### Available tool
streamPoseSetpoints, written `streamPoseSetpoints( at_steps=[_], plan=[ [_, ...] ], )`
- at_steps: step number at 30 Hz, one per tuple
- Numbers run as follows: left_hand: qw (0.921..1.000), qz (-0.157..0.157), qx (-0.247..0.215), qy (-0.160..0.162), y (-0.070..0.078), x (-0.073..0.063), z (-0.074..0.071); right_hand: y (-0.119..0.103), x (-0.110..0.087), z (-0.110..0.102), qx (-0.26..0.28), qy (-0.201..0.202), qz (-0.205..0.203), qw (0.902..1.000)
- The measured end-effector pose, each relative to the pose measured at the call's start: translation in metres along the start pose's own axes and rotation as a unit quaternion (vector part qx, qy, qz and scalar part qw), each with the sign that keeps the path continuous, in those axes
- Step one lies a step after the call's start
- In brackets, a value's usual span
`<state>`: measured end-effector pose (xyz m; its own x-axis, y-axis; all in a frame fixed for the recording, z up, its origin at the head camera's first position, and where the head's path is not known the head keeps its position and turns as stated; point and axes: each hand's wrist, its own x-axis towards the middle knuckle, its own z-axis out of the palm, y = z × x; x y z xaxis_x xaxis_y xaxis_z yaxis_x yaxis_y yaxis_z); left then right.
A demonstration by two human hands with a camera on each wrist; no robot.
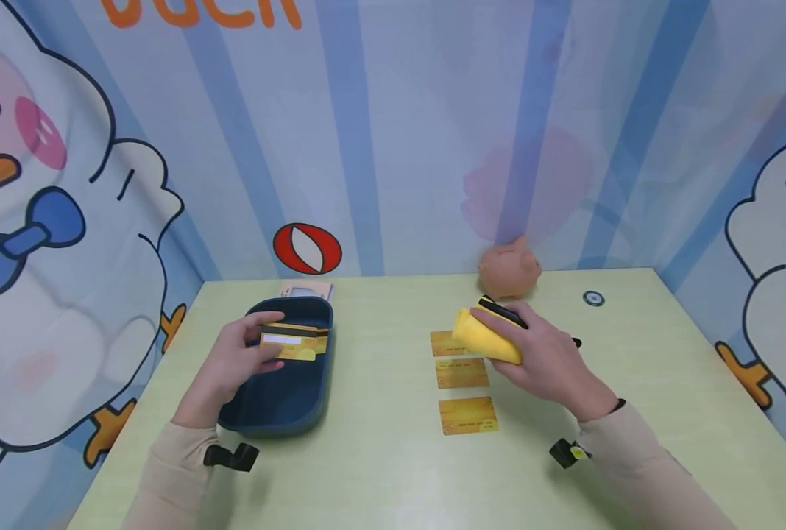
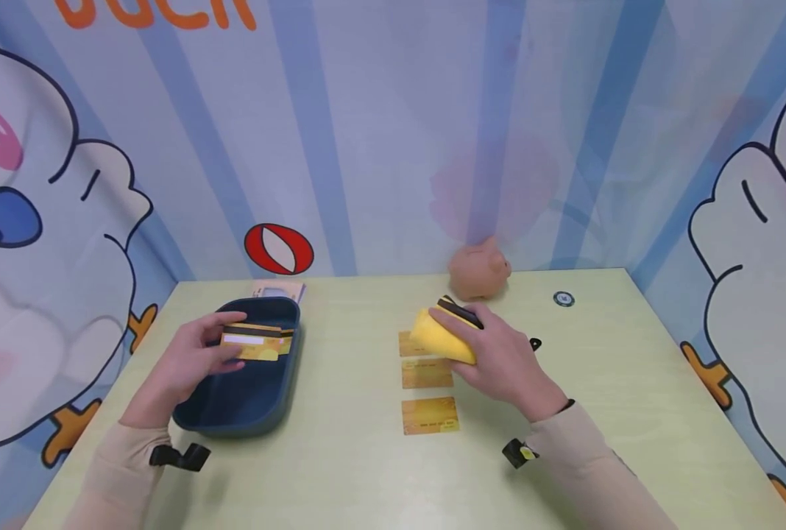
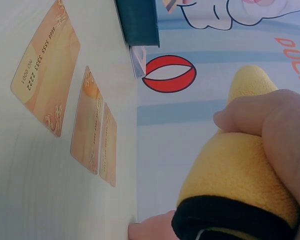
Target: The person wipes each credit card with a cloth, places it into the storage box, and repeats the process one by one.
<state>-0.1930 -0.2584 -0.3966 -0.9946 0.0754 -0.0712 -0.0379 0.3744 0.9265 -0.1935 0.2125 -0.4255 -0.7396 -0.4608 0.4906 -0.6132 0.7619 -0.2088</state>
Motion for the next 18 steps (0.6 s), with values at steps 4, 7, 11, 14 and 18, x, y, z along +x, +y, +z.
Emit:
streamPoseSetpoints(
  at_steps=[4,7,11,14,18],
  plan=[
    [0.9995,-0.023,0.023,-0.006,-0.007,0.001,-0.001,-0.001,-0.001,-0.001,0.004,0.0,-0.001,1.0],
    [0.9985,-0.039,0.03,-0.022,-0.012,0.002,-0.001,-0.002,-0.001,0.0,0.004,-0.002,0.0,1.0],
    [0.9966,-0.056,0.032,-0.051,-0.017,0.006,0.003,-0.002,0.0,0.0,0.001,-0.002,0.0,1.0],
    [0.9946,-0.071,0.041,-0.065,-0.02,0.009,0.006,-0.002,0.001,-0.001,-0.001,0.0,-0.002,1.0],
    [0.9908,-0.094,0.06,-0.076,-0.021,0.011,0.01,-0.001,0.0,-0.001,-0.001,-0.001,0.001,1.0]
  ],
)
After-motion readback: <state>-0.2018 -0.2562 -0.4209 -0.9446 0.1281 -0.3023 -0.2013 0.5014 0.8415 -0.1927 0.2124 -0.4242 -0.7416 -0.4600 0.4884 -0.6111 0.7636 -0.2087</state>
